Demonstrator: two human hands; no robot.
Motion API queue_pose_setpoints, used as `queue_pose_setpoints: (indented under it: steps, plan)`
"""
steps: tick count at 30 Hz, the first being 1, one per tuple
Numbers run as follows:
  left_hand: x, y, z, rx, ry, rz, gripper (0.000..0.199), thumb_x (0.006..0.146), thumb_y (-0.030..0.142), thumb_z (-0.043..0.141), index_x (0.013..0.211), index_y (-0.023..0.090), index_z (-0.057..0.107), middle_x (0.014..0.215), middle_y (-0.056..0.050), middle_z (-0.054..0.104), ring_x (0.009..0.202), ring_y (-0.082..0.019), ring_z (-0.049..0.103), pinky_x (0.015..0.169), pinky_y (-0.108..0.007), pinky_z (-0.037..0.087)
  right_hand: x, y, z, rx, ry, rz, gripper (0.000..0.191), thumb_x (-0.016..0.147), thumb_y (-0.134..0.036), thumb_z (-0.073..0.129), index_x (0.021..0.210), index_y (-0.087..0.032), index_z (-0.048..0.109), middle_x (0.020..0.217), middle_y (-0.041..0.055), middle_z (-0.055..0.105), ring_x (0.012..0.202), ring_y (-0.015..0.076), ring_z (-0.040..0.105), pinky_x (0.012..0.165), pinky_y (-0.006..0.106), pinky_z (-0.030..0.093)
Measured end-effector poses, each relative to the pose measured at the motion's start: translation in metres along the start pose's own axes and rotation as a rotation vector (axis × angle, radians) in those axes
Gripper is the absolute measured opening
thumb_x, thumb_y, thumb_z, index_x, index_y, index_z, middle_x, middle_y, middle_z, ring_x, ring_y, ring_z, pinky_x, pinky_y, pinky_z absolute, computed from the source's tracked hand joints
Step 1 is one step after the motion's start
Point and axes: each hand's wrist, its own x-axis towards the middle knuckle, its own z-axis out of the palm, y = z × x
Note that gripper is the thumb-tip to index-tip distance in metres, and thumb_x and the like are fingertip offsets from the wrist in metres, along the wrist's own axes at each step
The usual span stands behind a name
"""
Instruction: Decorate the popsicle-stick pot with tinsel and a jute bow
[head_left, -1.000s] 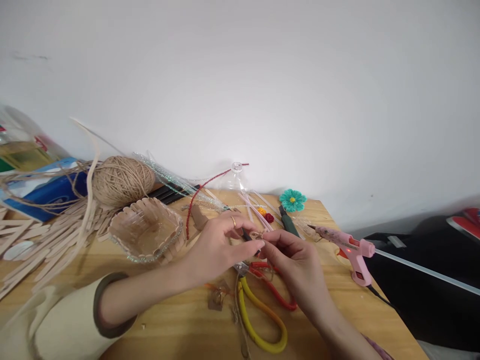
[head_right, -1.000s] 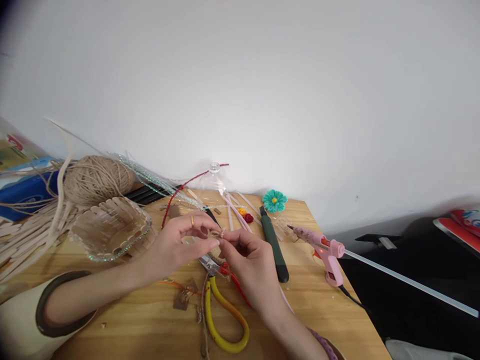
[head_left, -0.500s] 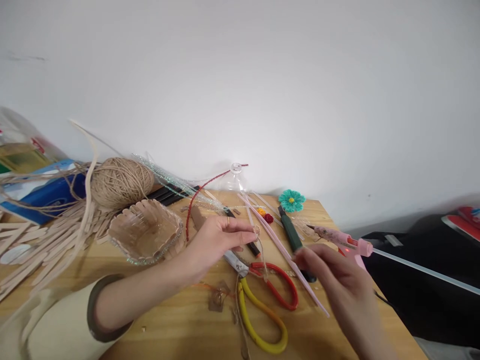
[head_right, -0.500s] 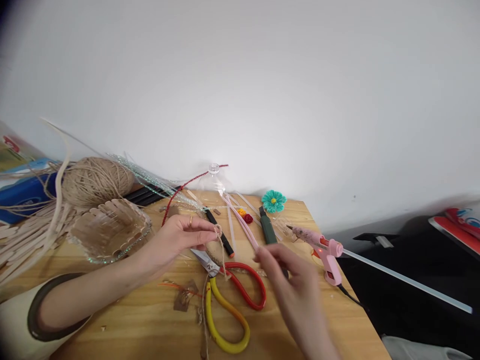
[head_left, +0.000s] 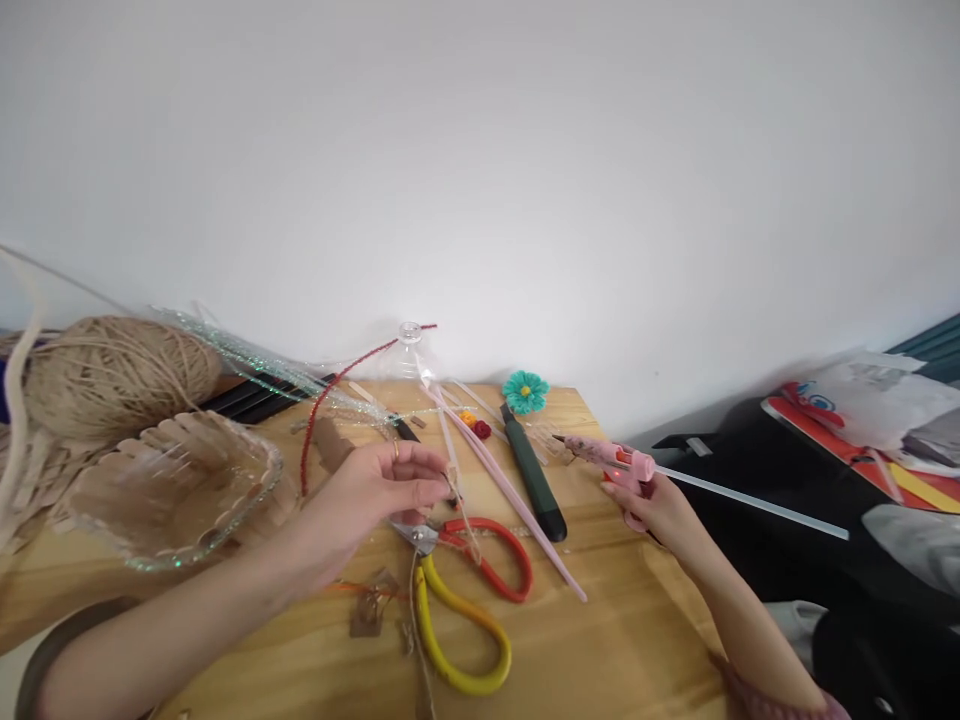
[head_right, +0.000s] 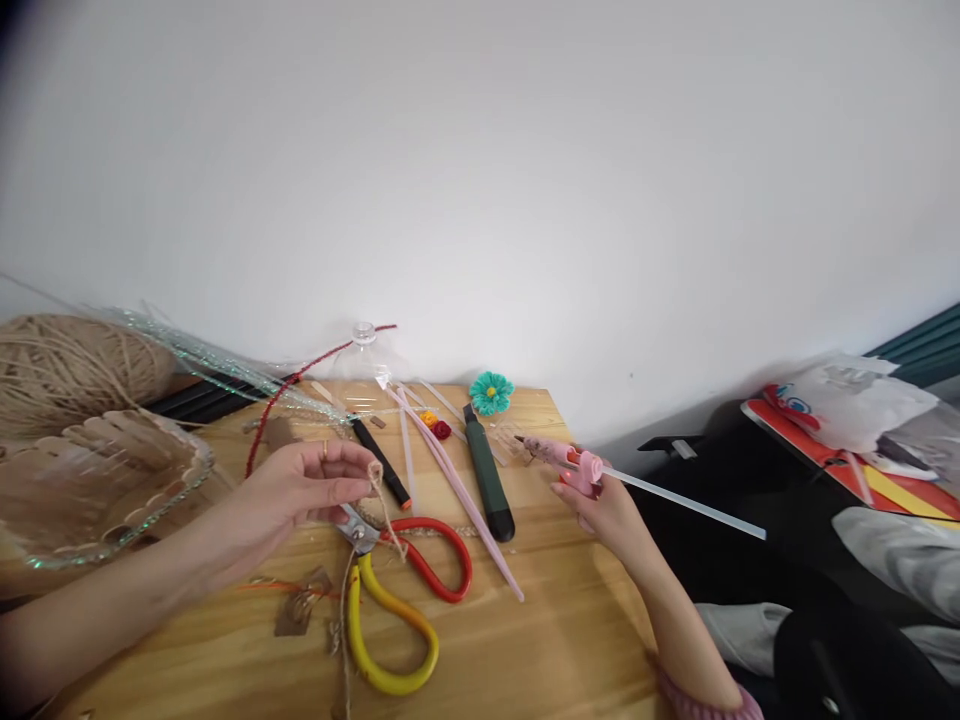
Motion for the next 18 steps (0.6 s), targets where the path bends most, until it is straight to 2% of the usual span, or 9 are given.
queue_pose_setpoints:
  steps: [2,5,11,12,15,18]
  plan:
    - [0.000,-0.001,0.001,-0.015,-0.006,-0.008,0.025,0.061,0.025,0.076,0.081,0.016,0.064,0.075,0.000,0.065,0.069,-0.011,0.057,0.060,-0.022,0.045,0.004,-0.010,0.006,0.038,-0.058,0.025,0.030,0.061,-0.042,0.071,0.075,-0.016,0.068,0.052,0.0006,0.061,0.037,0.0125,0.044,0.034,0.025,0.033]
    - [0.000,-0.001,0.003,-0.024,-0.016,-0.013,0.023,0.062,0.023,0.075,0.081,0.016,0.063,0.074,0.000,0.065,0.067,-0.011,0.058,0.060,-0.022,0.046,0.004,-0.020,0.010,0.115,-0.086,0.043,0.026,0.063,-0.041,0.070,0.075,-0.018,0.070,0.050,0.0002,0.060,0.035,0.0110,0.041,0.032,0.024,0.027]
    - [0.004,-0.001,0.005,-0.028,-0.029,-0.005,0.021,0.060,0.021,0.075,0.076,0.013,0.062,0.069,0.000,0.064,0.062,-0.010,0.058,0.060,-0.022,0.047,-0.012,-0.036,-0.007,0.157,0.052,0.114,0.035,0.066,-0.039,0.070,0.092,-0.017,0.072,0.053,0.0027,0.063,0.033,0.0103,0.040,0.029,0.023,0.024]
    - [0.005,-0.002,0.005,-0.030,-0.032,-0.004,0.021,0.060,0.020,0.075,0.075,0.014,0.062,0.069,0.000,0.065,0.063,-0.010,0.059,0.061,-0.023,0.047,-0.016,-0.040,-0.011,0.163,0.018,0.111,0.036,0.066,-0.037,0.070,0.096,-0.018,0.072,0.054,0.0028,0.065,0.034,0.0110,0.043,0.029,0.023,0.026]
    - [0.008,-0.003,0.006,-0.037,-0.044,0.000,0.019,0.061,0.019,0.074,0.075,0.014,0.063,0.070,0.000,0.065,0.064,-0.010,0.059,0.063,-0.023,0.047,-0.033,-0.052,-0.011,0.243,-0.220,0.012,0.036,0.064,-0.028,0.071,0.100,-0.026,0.072,0.072,0.0052,0.072,0.048,0.0182,0.058,0.032,0.024,0.037]
    - [0.010,-0.005,0.006,-0.041,-0.055,-0.001,0.018,0.060,0.017,0.073,0.074,0.015,0.062,0.070,0.001,0.065,0.064,-0.010,0.058,0.064,-0.023,0.046,-0.054,-0.049,0.009,0.321,-0.316,-0.093,0.032,0.066,-0.027,0.064,0.096,-0.034,0.072,0.091,0.0016,0.073,0.067,0.0217,0.067,0.042,0.026,0.046]
